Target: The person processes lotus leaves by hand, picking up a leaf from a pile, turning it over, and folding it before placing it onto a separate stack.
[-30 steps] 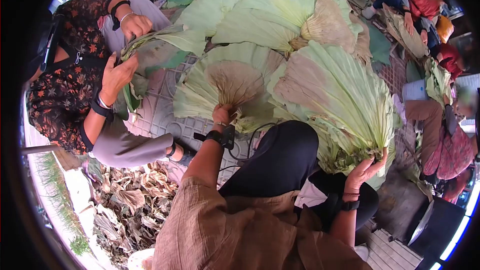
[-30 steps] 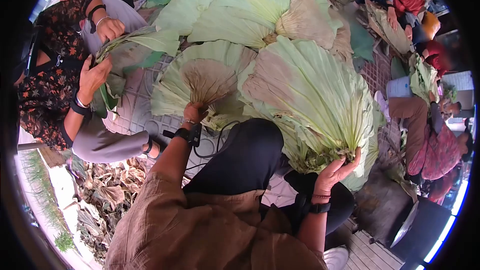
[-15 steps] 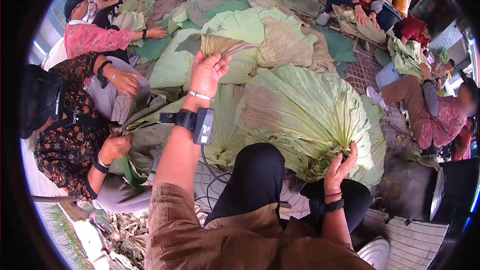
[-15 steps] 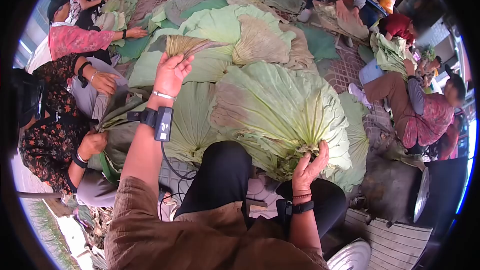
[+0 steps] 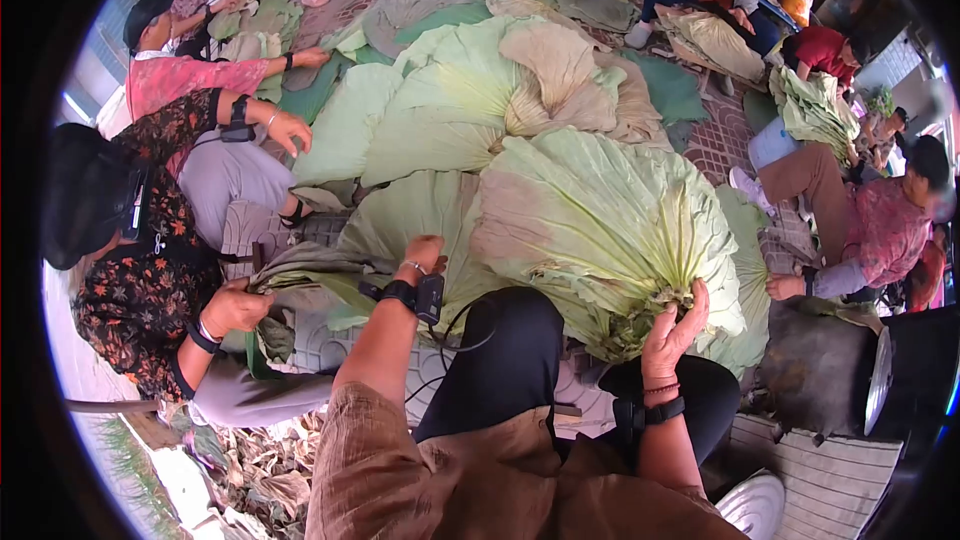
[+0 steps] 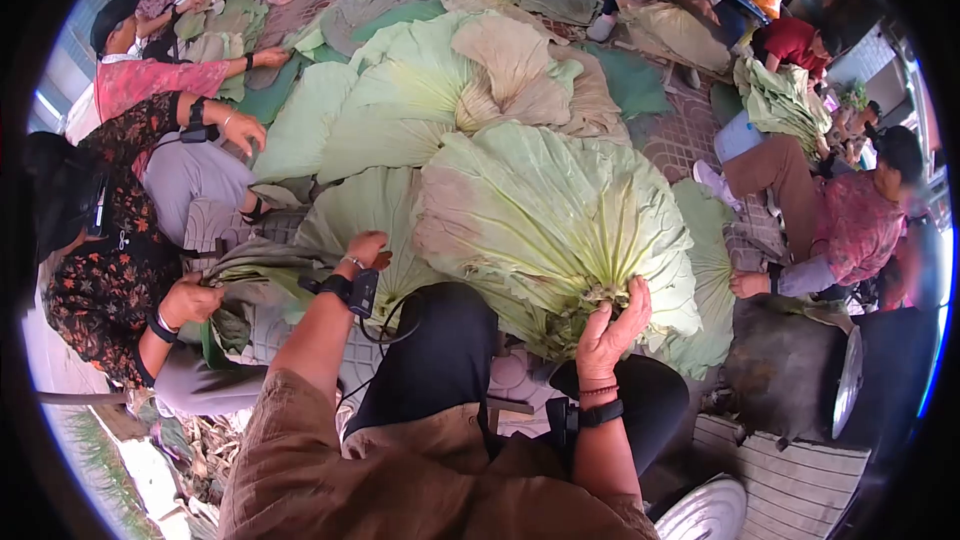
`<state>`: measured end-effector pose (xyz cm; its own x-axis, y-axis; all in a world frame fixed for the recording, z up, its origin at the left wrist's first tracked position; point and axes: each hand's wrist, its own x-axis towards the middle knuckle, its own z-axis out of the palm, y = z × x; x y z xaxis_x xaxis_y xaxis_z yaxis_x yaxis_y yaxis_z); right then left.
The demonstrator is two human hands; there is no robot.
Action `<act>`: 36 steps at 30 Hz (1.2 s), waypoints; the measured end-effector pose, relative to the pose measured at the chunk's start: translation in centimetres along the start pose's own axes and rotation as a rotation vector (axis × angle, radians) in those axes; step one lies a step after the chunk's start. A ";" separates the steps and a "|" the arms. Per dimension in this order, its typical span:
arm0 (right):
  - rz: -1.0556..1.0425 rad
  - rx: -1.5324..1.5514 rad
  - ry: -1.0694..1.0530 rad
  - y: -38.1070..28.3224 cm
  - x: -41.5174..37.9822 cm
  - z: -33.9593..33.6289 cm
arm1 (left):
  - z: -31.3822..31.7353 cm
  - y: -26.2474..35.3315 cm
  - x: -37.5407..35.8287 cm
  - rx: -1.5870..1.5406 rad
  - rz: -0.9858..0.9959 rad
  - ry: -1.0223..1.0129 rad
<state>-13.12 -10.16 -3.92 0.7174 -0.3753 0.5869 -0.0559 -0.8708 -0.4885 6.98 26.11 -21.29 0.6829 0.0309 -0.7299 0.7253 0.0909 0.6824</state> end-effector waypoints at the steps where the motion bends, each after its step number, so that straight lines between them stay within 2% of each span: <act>1: 0.000 0.005 0.005 0.1 0.0 0.0 | -3.2 -3.5 1.5 0.580 0.277 -0.074; 2: 0.007 0.010 -0.005 0.0 -0.1 -0.1 | -5.9 -6.5 0.2 1.162 0.525 -0.173; 3: 0.010 0.015 -0.016 -0.2 -0.5 -0.4 | -7.0 -9.5 -0.5 1.462 0.666 -0.035; 4: 0.002 0.025 -0.007 -0.4 -0.1 -0.2 | -8.2 -11.5 -1.4 1.462 0.619 -0.033; 7: 0.035 0.090 0.008 -0.6 -0.2 0.0 | -10.3 -17.1 -1.6 1.549 0.290 -0.052; 8: 0.040 0.114 0.009 -0.4 -0.3 0.0 | -10.5 -19.0 -1.4 1.536 0.271 -0.052; 10: 0.045 0.136 0.003 -0.4 -0.3 0.1 | -10.2 -21.9 -0.3 1.398 0.304 0.128; 11: 0.062 0.156 0.013 -0.5 -0.4 0.2 | -9.3 -22.4 0.2 1.039 0.144 0.230; 12: 0.050 0.160 0.005 -0.5 -0.3 0.2 | -8.7 -22.6 0.5 1.026 0.139 0.235; 14: 0.066 0.204 0.014 -0.7 -0.3 0.1 | -6.9 -20.3 -1.6 1.194 0.253 0.034; 18: 0.083 0.268 0.033 -0.7 -0.5 0.5 | -4.8 -22.4 2.5 1.152 0.239 0.007; 20: 0.084 0.237 0.028 -1.1 -0.4 0.4 | -3.3 -23.5 4.4 0.120 -0.228 0.619; 24: 0.081 0.205 0.023 -1.0 -0.5 0.4 | -0.9 -18.0 -1.0 0.281 -0.079 0.706; 26: 0.075 0.184 0.021 -0.8 -0.4 0.5 | -0.6 -16.4 -0.2 0.443 -0.258 0.522; 27: 0.086 0.178 0.020 -0.6 -0.4 0.5 | -0.3 -17.3 1.0 0.480 -0.270 0.564; 29: 0.090 0.138 0.009 -0.4 -0.4 0.4 | -0.3 -15.3 -0.2 0.482 -0.271 0.525; 34: 0.073 0.104 0.031 -0.6 -0.2 0.4 | -1.0 -15.4 -0.3 0.495 -0.176 0.493; 35: 0.076 0.122 0.027 -0.7 -0.2 0.4 | -1.7 -18.0 1.6 0.500 -0.163 0.493; 36: 0.082 0.142 0.023 -0.8 -0.4 0.4 | -3.0 -21.7 5.1 0.705 -0.039 0.322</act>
<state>-13.09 -9.21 -3.99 0.6986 -0.4516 0.5550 -0.0140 -0.7841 -0.6204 -5.54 27.29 -40.01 0.6751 0.3382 -0.6556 0.7061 -0.5535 0.4416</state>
